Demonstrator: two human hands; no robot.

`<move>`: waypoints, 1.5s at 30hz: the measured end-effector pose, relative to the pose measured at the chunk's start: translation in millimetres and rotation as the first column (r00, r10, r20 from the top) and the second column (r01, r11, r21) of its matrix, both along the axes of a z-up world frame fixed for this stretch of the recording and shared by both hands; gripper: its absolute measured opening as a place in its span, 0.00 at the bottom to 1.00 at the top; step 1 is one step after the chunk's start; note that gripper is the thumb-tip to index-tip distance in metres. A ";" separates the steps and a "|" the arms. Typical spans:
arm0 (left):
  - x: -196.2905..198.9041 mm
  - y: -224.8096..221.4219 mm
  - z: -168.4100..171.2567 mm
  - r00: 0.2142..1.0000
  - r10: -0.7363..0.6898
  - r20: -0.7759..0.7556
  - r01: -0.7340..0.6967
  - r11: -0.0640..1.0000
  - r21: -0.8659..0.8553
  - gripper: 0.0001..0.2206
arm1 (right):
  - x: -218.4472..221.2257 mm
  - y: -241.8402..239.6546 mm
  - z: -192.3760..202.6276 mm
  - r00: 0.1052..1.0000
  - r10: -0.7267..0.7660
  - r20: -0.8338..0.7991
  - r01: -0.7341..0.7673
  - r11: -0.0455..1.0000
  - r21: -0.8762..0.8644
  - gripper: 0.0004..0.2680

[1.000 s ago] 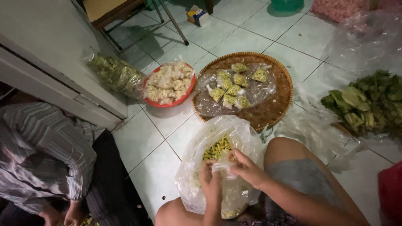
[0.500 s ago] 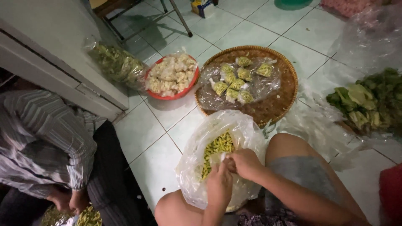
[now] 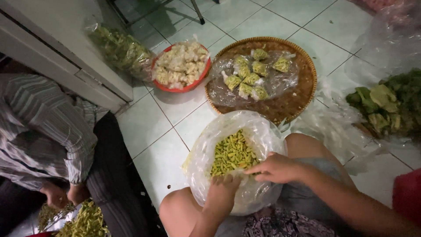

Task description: The person sits on the floor and repeatedly scoops small green items from a plastic bag, places them into small clear wrappers, folds the wrappers into bundles, and sets them on a woven tray. Another person nearby is also handling similar green items.

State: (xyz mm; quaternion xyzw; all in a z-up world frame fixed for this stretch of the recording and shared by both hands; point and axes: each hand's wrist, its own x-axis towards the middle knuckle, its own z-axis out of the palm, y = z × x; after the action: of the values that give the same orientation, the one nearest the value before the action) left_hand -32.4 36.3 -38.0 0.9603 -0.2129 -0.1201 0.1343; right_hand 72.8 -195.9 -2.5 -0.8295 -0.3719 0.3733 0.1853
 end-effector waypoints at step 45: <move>9.0 16.4 6.6 0.855 0.479 0.201 -0.433 0.870 -0.235 0.24 | 37.0 83.9 -58.2 0.709 -0.611 -0.354 0.668 0.742 0.058 0.15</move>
State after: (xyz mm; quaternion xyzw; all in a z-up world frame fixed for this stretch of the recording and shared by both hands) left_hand -23.4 52.8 -31.4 0.9743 -0.0039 0.0582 0.2176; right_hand 109.8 -112.0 -60.7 -0.8164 -0.0586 0.3758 0.4345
